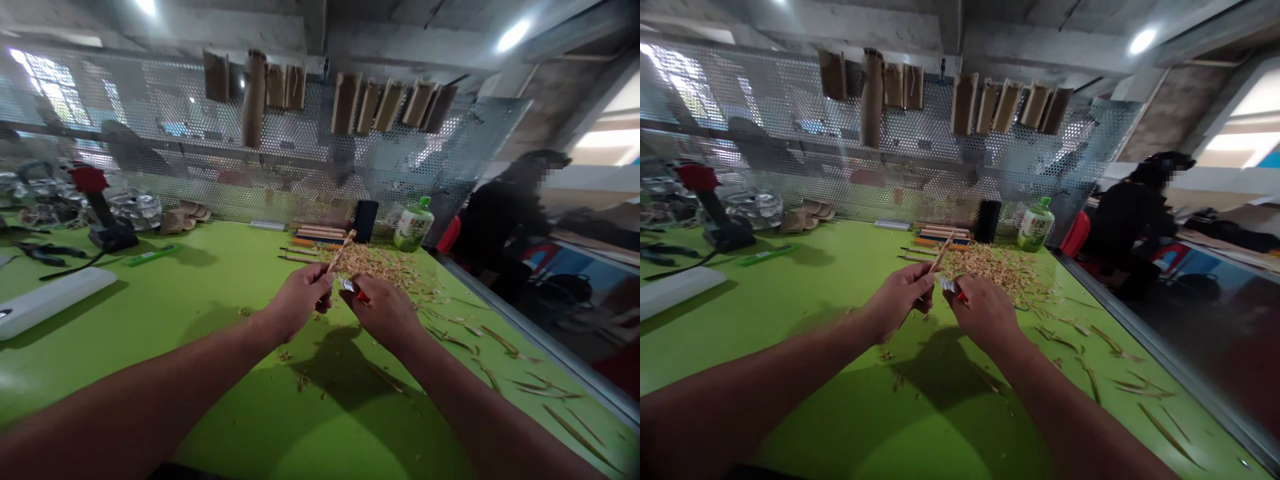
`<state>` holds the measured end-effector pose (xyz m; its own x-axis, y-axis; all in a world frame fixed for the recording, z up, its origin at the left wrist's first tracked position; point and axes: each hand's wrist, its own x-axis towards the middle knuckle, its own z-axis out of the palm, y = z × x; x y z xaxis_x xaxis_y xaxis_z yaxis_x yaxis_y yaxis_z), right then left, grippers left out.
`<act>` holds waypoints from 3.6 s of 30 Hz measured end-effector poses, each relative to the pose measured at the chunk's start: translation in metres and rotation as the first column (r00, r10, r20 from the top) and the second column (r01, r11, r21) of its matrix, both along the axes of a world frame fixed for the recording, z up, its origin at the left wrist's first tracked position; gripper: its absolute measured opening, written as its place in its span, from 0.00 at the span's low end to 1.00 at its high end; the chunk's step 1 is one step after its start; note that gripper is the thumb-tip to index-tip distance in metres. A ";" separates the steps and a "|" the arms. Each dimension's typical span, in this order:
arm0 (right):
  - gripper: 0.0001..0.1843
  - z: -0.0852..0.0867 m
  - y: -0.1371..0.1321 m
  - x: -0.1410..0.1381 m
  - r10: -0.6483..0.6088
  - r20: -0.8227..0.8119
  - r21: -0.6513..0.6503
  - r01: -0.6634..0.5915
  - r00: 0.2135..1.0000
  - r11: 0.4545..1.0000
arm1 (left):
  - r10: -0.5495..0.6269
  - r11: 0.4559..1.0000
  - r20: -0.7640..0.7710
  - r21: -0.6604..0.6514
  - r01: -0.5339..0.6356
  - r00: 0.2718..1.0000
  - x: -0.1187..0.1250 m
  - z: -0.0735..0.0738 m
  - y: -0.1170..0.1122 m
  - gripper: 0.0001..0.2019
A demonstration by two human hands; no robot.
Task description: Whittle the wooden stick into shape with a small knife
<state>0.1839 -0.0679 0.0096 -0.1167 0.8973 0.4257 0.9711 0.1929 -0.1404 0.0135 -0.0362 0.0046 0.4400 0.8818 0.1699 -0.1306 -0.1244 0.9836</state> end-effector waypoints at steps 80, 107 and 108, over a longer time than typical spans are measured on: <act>0.17 -0.005 -0.003 -0.009 0.241 -0.440 -0.069 -0.300 0.865 0.951 | 0.478 0.747 -0.445 0.659 -0.084 0.757 -0.004 0.005 -0.013 0.17; 0.14 -0.003 0.003 -0.013 -0.118 -0.063 -0.055 0.114 0.991 0.992 | 0.510 0.767 -0.305 0.585 -0.264 0.805 0.012 -0.006 -0.018 0.16; 0.14 -0.003 0.003 -0.013 -0.126 -0.048 -0.044 0.124 0.991 0.991 | 0.506 0.770 -0.297 0.579 -0.269 0.810 0.013 -0.007 -0.018 0.16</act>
<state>0.1706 -0.0647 0.0067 0.0187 0.9201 0.3913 0.9787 0.0632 -0.1955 0.0262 -0.0539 -0.0022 0.2076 0.8354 0.5090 0.4407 -0.5444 0.7137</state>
